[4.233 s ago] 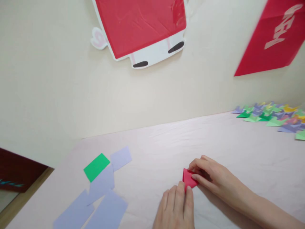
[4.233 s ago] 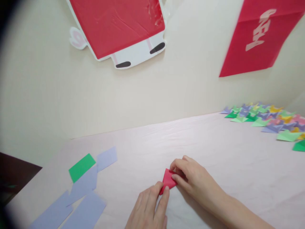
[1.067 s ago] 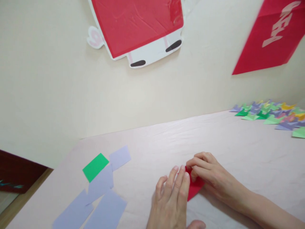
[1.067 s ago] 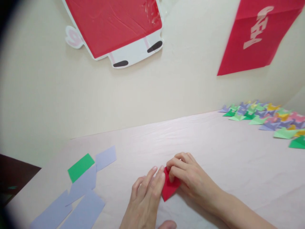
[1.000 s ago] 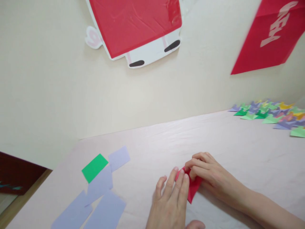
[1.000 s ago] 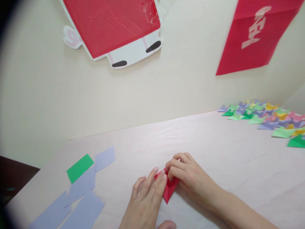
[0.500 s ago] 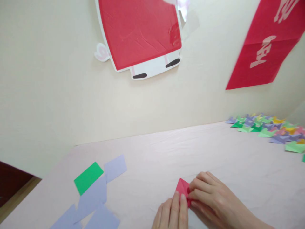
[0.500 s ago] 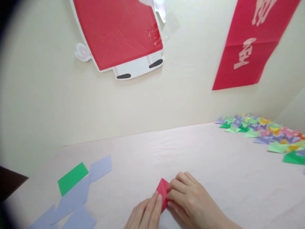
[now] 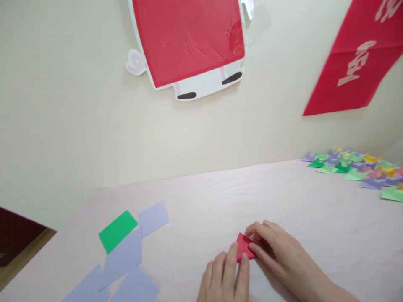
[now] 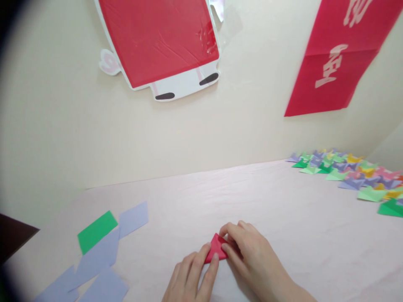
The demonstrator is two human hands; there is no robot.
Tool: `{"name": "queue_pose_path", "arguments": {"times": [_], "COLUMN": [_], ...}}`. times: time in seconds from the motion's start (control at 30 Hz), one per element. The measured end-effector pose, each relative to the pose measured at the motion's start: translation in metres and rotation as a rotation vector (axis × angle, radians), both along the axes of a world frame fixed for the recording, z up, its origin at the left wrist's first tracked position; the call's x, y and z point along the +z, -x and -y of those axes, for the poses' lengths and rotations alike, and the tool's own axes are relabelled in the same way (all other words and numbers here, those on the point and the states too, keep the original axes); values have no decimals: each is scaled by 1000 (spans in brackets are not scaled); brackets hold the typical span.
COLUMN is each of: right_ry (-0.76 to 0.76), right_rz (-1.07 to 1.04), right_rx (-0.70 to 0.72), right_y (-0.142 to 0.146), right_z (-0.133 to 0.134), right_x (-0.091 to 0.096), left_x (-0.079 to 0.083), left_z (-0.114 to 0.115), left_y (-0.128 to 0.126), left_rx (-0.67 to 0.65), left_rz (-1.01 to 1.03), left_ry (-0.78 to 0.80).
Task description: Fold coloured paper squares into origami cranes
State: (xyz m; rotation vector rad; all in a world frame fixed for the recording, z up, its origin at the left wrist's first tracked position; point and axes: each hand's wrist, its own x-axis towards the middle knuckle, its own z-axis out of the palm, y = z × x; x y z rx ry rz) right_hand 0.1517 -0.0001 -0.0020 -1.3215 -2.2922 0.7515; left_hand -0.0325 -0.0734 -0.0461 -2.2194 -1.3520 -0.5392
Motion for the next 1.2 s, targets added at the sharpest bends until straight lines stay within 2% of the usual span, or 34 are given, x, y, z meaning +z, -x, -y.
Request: {"name": "queue_pose_path", "arguments": {"times": [0.23, 0.4, 0.7, 0.77, 1.0, 1.2], "right_ry": [-56, -76, -132, -148, -186, -204], "right_rz": [15, 1, 28, 43, 66, 43], "right_rx": [65, 46, 30, 33, 36, 30], "right_y": [3, 2, 1, 1, 2, 2], "right_z": [-2, -3, -4, -4, -5, -4], "right_x": [1, -4, -7, -8, -9, -8], "left_x": [-6, -10, -32, -29, 0, 5], "left_z": [-2, -6, -10, -9, -3, -1], "left_y": [3, 5, -5, -4, 5, 1], "left_rx": [-36, -51, -42, -49, -93, -54], "left_rz": [31, 45, 87, 60, -100, -25], "left_ry": [65, 63, 1, 33, 161, 171]}}
